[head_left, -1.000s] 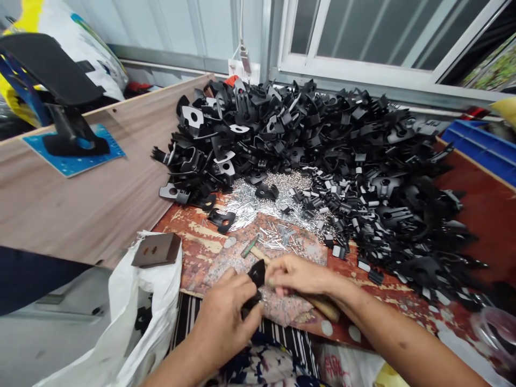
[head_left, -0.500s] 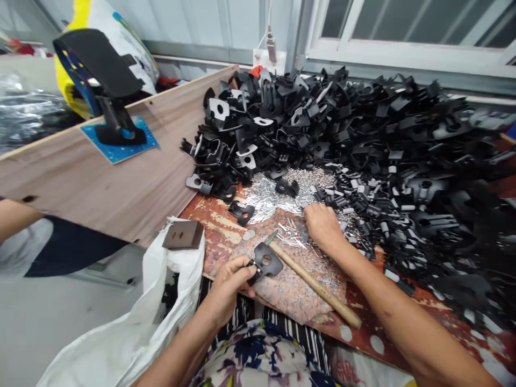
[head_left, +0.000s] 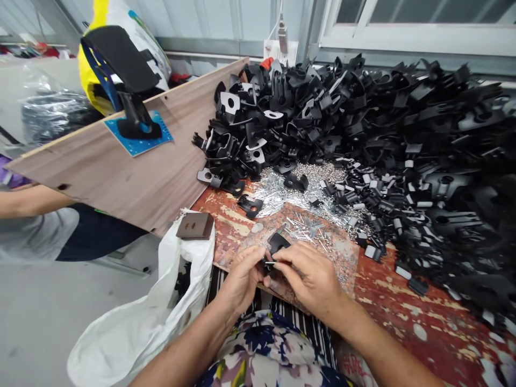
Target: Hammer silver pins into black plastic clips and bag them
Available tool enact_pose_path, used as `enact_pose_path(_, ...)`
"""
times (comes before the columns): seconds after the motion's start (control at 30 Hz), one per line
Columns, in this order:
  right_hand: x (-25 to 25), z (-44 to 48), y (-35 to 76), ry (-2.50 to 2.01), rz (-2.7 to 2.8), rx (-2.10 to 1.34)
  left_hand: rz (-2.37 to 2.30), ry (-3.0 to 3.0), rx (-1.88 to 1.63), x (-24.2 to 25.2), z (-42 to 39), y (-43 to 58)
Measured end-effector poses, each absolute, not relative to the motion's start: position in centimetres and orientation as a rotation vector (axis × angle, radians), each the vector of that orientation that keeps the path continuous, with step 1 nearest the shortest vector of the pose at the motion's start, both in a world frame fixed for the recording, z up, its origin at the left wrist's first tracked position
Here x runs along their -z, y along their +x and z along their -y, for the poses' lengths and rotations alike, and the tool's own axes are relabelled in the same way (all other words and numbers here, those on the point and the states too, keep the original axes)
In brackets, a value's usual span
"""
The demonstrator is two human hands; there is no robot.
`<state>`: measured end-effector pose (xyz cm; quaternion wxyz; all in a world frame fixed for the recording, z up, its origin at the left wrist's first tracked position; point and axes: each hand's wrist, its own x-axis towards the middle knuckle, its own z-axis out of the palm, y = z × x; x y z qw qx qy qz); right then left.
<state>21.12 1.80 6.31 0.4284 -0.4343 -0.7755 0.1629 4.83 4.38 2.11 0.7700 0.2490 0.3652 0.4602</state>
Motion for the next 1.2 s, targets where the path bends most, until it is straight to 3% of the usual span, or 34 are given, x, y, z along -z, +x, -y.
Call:
enact_pose_path(0.27,-6.5,-1.4,21.0,-1.121,2.075,-0.282,-0.756,0.520,-0.997,-1.6,-3.6,5.0)
enact_pose_path(0.47,-6.5,-0.7,19.4,-1.052,2.380,0.345,-0.819,0.422,-1.086,-2.1,-2.9,6.2)
enact_pose_path(0.53,-6.1,-1.0,19.1,-1.030,2.378,0.402,-0.832,0.400,-1.129,-2.1,-2.9,6.7)
enact_pose_path(0.87,-4.3,-0.2,21.3,-1.086,2.025,-0.199,-0.798,0.559,-0.947,-2.3,-2.1,4.0)
enact_pose_path(1.2,-3.3,1.3,20.7,-1.121,1.934,-0.294,-0.811,0.526,-0.831,-0.8,-1.2,2.9)
